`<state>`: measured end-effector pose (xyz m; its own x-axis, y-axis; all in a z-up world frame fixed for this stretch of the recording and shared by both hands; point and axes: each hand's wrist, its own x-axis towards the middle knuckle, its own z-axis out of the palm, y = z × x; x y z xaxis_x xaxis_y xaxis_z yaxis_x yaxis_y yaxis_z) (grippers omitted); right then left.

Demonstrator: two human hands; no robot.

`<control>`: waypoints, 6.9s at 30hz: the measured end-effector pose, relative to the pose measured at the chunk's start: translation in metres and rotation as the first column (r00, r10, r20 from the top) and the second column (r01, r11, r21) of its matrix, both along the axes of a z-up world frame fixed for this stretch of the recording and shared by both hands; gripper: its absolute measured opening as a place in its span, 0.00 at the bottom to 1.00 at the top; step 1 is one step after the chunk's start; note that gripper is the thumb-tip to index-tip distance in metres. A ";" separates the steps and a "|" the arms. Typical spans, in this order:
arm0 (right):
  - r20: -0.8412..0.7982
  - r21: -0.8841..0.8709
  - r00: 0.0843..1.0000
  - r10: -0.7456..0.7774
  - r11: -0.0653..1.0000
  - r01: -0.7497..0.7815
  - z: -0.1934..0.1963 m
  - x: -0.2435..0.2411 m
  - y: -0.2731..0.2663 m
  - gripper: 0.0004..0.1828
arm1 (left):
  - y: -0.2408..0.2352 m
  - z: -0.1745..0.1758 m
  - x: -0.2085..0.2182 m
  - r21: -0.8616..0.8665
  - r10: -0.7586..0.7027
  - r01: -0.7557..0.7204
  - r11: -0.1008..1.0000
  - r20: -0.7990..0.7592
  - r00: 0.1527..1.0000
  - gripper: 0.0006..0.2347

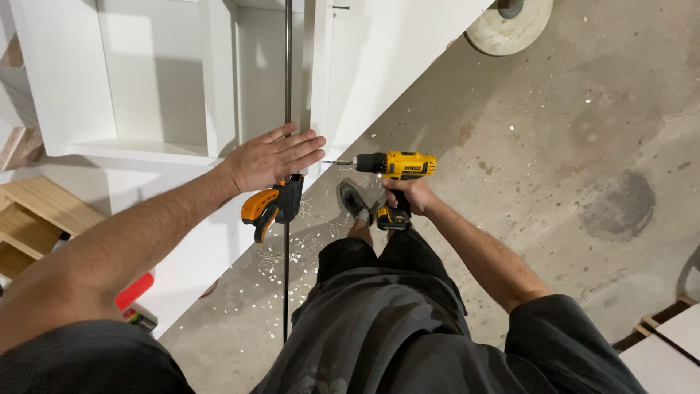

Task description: Assemble a white wooden shelf unit using a power drill and a bar clamp.

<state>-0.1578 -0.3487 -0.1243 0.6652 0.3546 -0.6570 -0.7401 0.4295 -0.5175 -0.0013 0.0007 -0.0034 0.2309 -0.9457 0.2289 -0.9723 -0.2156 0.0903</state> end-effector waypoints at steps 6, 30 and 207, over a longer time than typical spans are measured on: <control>-0.005 0.012 1.000 -0.026 1.000 0.026 -0.009 -0.001 0.002 0.08 | 0.000 -0.002 0.001 0.010 0.004 -0.004 1.000 0.001 1.000 0.33; -0.112 0.015 0.993 -0.032 0.999 0.034 0.002 -0.002 0.017 0.16 | -0.001 -0.003 0.000 0.000 0.003 -0.003 1.000 0.002 1.000 0.31; 0.056 0.097 0.893 -0.447 0.892 0.441 0.032 0.036 -0.075 0.22 | -0.204 0.083 0.153 0.854 0.789 -0.159 0.496 -0.366 0.492 0.33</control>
<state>-0.1219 -0.4234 -0.0919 0.8118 0.0600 -0.5808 -0.4230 0.7462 -0.5141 0.1519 -0.2036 0.0792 0.4601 -0.3692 -0.8075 -0.3672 -0.9072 0.2056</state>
